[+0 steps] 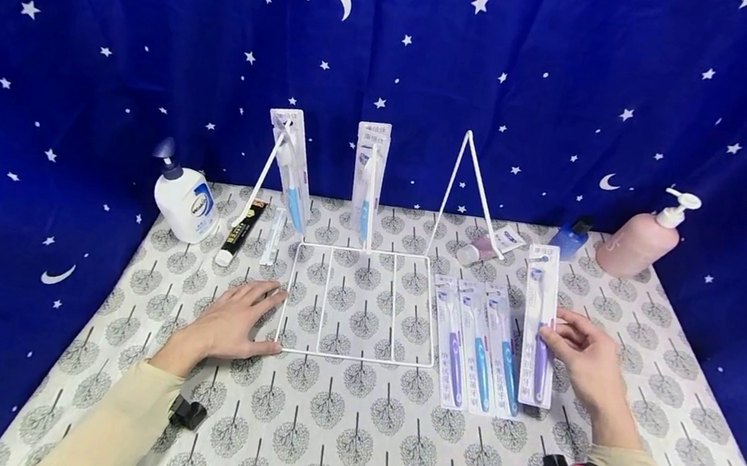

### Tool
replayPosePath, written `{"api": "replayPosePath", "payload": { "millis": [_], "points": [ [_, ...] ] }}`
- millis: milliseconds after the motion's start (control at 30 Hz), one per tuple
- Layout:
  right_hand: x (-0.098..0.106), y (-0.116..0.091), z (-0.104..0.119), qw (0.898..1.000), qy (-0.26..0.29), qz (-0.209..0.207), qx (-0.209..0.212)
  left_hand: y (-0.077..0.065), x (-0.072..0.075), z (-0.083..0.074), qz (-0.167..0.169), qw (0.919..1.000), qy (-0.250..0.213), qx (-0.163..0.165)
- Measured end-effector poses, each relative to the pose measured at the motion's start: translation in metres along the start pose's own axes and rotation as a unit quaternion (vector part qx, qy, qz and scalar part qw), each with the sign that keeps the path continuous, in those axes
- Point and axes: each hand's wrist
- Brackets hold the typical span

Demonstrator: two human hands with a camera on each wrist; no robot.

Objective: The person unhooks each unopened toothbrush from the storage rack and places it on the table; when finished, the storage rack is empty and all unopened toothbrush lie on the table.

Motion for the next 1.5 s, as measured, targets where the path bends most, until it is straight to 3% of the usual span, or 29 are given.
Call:
{"api": "replayPosePath", "payload": {
  "millis": [233,633,1000,1133,1400,1500],
  "points": [
    [0.004,0.003,-0.022,0.992,-0.112,0.044,-0.049,0.000,0.002,0.000,-0.001,1.0000,0.001,0.002],
    [0.002,-0.001,-0.041,0.976,-0.187,0.082,-0.071,-0.001,0.001,-0.002,-0.001,1.0000,0.001,-0.001],
    [-0.002,-0.001,-0.038,0.956,-0.266,0.090,-0.085,-0.001,0.001,0.000,0.003,1.0000,0.005,0.003],
    [-0.002,0.000,-0.036,0.945,-0.305,0.097,-0.072,-0.001,0.001,-0.001,0.002,1.0000,0.003,0.003],
    [-0.003,-0.001,-0.027,0.910,-0.396,0.091,-0.078,-0.001,0.002,-0.002,-0.008,1.0000,-0.001,-0.002],
    [-0.005,-0.001,-0.021,0.902,-0.416,0.083,-0.078,-0.001,0.002,-0.002,-0.009,1.0000,-0.002,-0.002]
  ]
}}
Point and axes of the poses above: each hand's wrist, its own y-axis towards the middle knuckle, its own x-axis out of the back of the hand, z = x × y, and after that the axes turned 6 degrees about x, right-handed
